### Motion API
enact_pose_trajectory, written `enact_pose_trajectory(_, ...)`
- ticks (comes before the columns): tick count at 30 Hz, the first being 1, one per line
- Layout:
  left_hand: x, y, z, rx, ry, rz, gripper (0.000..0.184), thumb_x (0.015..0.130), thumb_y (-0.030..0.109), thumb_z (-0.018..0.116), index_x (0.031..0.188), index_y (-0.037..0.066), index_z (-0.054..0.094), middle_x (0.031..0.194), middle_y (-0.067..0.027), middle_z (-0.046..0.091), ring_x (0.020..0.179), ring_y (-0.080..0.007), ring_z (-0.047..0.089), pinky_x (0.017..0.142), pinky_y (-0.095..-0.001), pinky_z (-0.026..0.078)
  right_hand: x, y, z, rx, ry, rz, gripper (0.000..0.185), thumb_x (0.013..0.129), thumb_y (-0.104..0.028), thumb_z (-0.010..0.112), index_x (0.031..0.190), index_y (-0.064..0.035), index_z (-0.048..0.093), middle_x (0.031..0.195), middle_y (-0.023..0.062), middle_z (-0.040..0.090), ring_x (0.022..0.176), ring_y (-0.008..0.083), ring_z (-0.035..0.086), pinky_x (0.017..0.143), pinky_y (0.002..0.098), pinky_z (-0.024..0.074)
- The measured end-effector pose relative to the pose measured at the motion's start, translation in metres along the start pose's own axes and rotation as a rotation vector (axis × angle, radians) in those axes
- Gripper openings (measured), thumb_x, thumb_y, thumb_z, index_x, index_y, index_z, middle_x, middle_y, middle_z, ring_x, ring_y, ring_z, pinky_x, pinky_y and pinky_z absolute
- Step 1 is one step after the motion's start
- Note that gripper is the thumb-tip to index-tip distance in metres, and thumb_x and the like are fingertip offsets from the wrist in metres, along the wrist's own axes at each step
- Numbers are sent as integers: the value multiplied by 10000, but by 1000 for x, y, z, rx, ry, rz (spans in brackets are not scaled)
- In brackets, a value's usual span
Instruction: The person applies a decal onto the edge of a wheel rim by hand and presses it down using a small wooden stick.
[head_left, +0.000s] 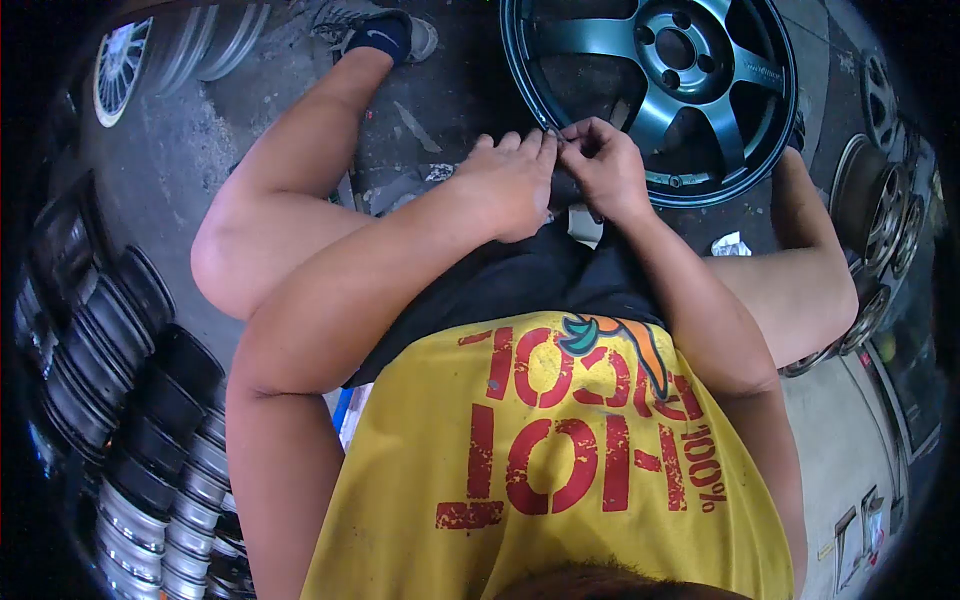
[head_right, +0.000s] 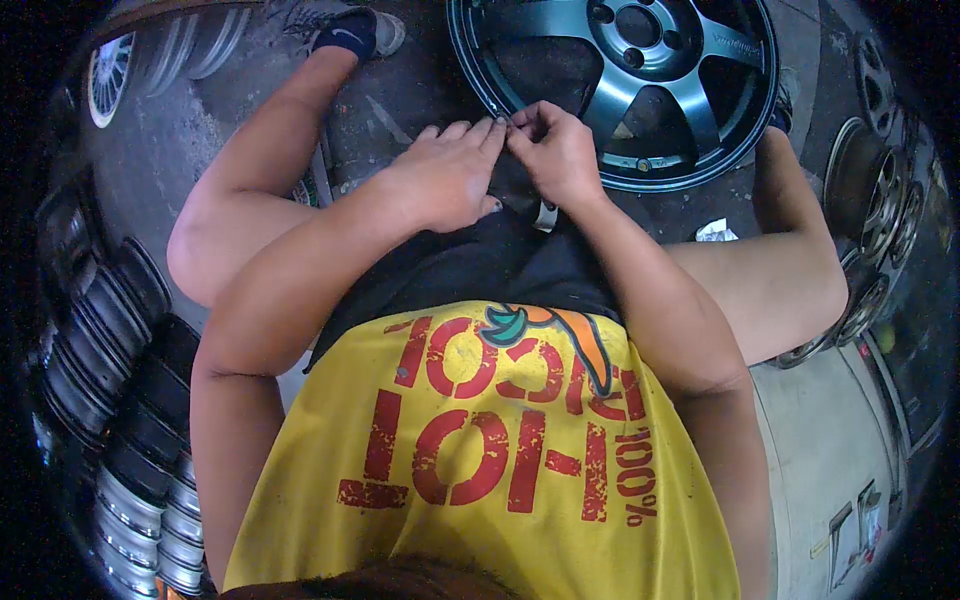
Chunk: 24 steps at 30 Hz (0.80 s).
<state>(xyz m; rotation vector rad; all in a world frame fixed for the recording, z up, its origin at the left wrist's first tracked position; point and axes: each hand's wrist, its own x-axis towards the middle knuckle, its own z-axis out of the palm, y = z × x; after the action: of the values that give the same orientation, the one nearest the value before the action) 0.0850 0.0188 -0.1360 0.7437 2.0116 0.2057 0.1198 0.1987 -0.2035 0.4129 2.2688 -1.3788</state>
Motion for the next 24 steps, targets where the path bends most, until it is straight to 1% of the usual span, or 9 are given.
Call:
enact_pose_trajectory(5, -1, 0, -1, -3, 8, -12, 950, 954, 386, 730, 1634, -73, 252, 1677, -246, 353, 1523, -400, 385, 1240, -552, 332, -1, -6, 1, -13, 2, 14, 248, 874, -190, 781, 1028, 2, 750, 807, 120, 732, 709, 188, 687, 722, 350, 562)
enact_pose_trajectory(8, 0, -2, 4, -14, 41, -9, 947, 958, 382, 726, 1637, -72, 247, 1683, -246, 343, 1527, -399, 379, 1242, -555, 328, -1, -5, 2, -8, 8, 10, 240, 872, -185, 784, 1025, -3, 752, 805, 117, 732, 706, 188, 689, 716, 350, 562)
enact_pose_trajectory(13, 0, -3, 5, -24, 34, -13, 931, 972, 388, 707, 1638, -71, 245, 1691, -246, 334, 1530, -399, 375, 1244, -548, 326, 1, -4, 4, -9, 16, -1, 234, 868, -184, 784, 1022, -11, 758, 794, 115, 731, 709, 193, 698, 712, 351, 561)
enact_pose_trajectory(22, 0, -6, 3, -40, 31, -4, 903, 983, 383, 686, 1635, -71, 256, 1685, -247, 346, 1522, -406, 386, 1238, -543, 332, 5, -7, 2, -29, 33, -28, 247, 862, -197, 786, 1016, -4, 774, 755, 131, 722, 675, 217, 698, 700, 355, 558)
enact_pose_trajectory(24, 1, -5, 2, -42, 34, -2, 902, 983, 379, 687, 1635, -71, 257, 1683, -247, 350, 1521, -403, 390, 1236, -543, 334, 8, -10, -1, -78, -4, 1, 246, 869, -188, 779, 1036, -8, 784, 798, 152, 749, 711, 220, 727, 715, 350, 567)
